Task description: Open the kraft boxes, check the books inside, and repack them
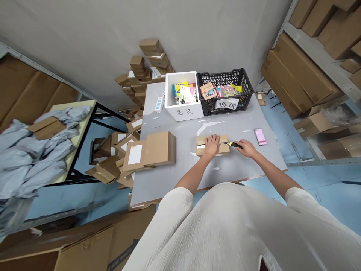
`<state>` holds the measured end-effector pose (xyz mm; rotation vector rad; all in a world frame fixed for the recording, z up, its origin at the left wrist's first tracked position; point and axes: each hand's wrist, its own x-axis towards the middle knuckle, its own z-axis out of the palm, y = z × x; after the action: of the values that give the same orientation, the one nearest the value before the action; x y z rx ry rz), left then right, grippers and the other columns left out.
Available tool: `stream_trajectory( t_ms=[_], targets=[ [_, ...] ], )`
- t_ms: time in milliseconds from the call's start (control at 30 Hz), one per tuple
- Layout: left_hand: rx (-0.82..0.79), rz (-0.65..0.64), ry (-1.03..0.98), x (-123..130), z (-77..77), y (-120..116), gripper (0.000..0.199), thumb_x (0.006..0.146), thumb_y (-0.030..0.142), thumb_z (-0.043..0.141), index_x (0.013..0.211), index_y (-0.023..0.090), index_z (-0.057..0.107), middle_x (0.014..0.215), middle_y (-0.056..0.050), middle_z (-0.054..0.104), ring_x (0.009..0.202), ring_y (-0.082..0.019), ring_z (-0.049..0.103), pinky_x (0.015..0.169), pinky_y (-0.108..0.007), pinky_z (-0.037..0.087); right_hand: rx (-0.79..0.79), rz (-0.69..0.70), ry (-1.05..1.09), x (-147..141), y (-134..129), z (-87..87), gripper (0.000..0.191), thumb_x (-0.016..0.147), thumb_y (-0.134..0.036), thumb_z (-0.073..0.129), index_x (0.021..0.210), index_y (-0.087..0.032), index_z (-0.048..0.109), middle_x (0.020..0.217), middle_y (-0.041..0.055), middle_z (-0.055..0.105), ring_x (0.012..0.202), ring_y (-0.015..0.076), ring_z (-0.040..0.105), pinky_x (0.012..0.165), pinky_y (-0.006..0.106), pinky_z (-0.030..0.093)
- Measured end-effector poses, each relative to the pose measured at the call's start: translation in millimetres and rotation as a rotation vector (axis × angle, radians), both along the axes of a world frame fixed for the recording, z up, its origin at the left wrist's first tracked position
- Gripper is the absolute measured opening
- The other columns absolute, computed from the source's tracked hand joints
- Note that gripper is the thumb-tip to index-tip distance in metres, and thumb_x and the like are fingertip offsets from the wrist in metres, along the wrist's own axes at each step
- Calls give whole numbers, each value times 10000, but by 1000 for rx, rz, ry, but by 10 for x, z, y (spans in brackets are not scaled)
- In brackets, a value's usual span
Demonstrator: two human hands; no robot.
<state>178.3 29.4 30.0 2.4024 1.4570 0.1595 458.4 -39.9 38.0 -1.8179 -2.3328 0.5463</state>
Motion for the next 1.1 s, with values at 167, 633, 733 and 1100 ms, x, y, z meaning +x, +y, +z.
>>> stream_trajectory(
  t_ms=[167, 633, 733, 1100],
  targets=[
    [11, 38, 1, 18, -48, -115, 602, 1122, 305, 326, 1707, 218, 442, 1762, -180, 435, 1651, -347, 336, 1304, -631, 242, 29, -2, -15, 25, -20, -22, 470, 1097, -385, 549, 1543, -286, 658, 1234, 132, 710, 1137, 316, 659, 980, 408, 502],
    [-5, 80, -2, 121, 16, -184, 610, 1124, 322, 313, 1709, 222, 453, 1752, -176, 452, 1649, -359, 349, 1312, -634, 244, 18, -240, 73, 374, 70, -253, 474, 1011, -392, 587, 1433, -204, 693, 1298, 161, 715, 1189, 350, 644, 988, 447, 520],
    [-27, 74, -52, 211, 17, -232, 609, 1119, 323, 339, 1708, 218, 452, 1759, -184, 438, 1651, -372, 342, 1316, -644, 227, -36, -358, 85, 485, 18, -436, 440, 975, -370, 604, 1365, -205, 723, 1256, 152, 721, 1171, 336, 654, 974, 433, 534],
    [-75, 117, -42, 533, -28, -291, 632, 1115, 358, 346, 1727, 214, 405, 1797, -184, 364, 1671, -382, 288, 1324, -664, 188, -229, -615, -57, 1125, 164, -1037, 401, 884, -386, 671, 1213, -173, 757, 1352, 205, 659, 1253, 370, 623, 1126, 513, 447]
  ],
)
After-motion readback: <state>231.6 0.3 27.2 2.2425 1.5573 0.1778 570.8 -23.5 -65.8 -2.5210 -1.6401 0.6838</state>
